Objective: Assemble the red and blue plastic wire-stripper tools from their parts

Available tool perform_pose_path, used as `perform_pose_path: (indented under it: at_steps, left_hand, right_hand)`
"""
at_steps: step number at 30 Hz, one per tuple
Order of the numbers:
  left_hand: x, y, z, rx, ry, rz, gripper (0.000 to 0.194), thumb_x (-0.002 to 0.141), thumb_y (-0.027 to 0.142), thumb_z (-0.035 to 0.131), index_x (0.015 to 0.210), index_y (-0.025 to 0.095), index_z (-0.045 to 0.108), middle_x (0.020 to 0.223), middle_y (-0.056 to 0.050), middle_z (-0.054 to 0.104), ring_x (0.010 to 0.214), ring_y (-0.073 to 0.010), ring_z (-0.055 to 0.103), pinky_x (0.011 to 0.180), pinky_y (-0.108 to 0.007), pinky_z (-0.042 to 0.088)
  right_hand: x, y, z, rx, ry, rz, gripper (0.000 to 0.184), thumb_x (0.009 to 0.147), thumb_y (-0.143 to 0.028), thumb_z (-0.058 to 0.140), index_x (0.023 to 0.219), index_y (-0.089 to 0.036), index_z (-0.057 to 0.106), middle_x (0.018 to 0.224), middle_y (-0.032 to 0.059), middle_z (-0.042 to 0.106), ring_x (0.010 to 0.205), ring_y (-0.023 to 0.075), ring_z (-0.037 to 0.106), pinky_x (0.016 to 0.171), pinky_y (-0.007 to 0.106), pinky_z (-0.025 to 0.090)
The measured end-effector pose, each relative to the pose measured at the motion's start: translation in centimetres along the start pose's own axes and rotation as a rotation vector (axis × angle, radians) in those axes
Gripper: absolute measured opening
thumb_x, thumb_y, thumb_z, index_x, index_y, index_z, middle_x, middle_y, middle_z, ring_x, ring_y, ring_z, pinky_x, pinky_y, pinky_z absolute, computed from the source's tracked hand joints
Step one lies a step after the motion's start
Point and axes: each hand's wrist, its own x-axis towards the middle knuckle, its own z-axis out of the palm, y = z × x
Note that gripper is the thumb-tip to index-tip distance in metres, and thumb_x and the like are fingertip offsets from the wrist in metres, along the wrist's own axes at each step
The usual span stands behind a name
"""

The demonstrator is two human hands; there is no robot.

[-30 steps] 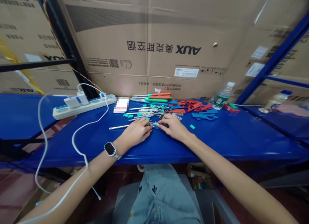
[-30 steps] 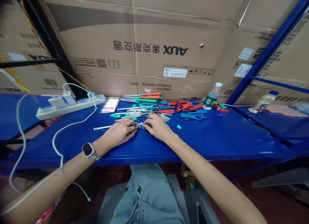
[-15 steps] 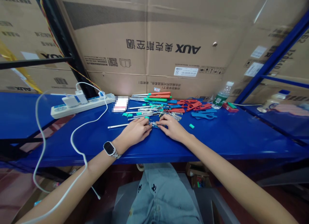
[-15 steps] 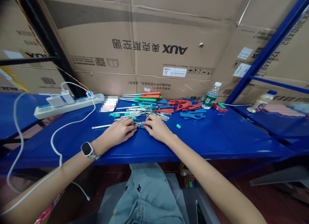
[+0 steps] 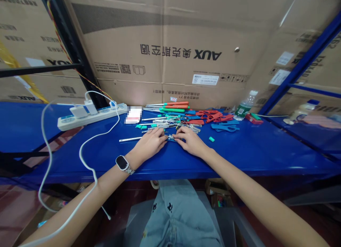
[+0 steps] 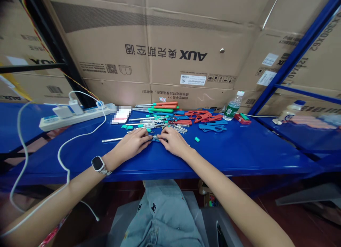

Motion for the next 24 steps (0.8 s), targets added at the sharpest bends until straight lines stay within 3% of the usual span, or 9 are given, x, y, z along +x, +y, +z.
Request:
perform_pose_path:
  at_steps: [6,12,16,24]
  left_hand:
    - [0.01,-0.1,-0.04,-0.039,0.008,0.025,0.025,0.105,0.022,0.05,0.104,0.014,0.073,0.097,-0.009,0.063,0.088,-0.0223,0.06,0.077,-0.036,0.052]
    - [0.08,-0.11,-0.01,-0.058,-0.016,0.026,0.03,0.106,0.022,0.047,0.098,0.013,0.074,0.094,-0.009,0.063,0.085,-0.0217,0.059,0.076,-0.036,0.053]
    - [0.05,-0.18,0.0,-0.072,-0.007,0.034,0.032,0.107,0.021,0.045,0.097,0.013,0.074,0.094,-0.009,0.064,0.086,-0.0208,0.059,0.077,-0.035,0.054]
    - [0.04,-0.18,-0.05,-0.093,0.007,0.037,0.031,0.107,0.022,0.045,0.096,0.014,0.074,0.092,-0.008,0.063,0.084,-0.0197,0.06,0.075,-0.034,0.054]
  right_hand:
    - [-0.14,-0.05,0.07,0.013,-0.004,-0.025,0.025,0.1,-0.021,0.058,0.117,-0.021,0.077,0.105,0.011,0.064,0.099,0.0239,0.061,0.091,0.043,0.053]
    - [0.2,-0.55,0.28,-0.014,0.008,-0.053,0.027,0.102,-0.021,0.053,0.112,-0.015,0.077,0.093,0.0101,0.063,0.091,0.0229,0.058,0.086,0.04,0.052]
    - [0.23,-0.56,0.02,-0.034,0.0,-0.07,0.025,0.102,-0.022,0.055,0.114,-0.018,0.076,0.101,0.0106,0.062,0.096,0.0237,0.057,0.089,0.042,0.051]
    - [0.84,-0.32,-0.35,-0.02,-0.017,0.018,0.013,0.097,-0.022,0.066,0.103,-0.017,0.076,0.096,0.0074,0.06,0.095,0.0223,0.056,0.089,0.039,0.048]
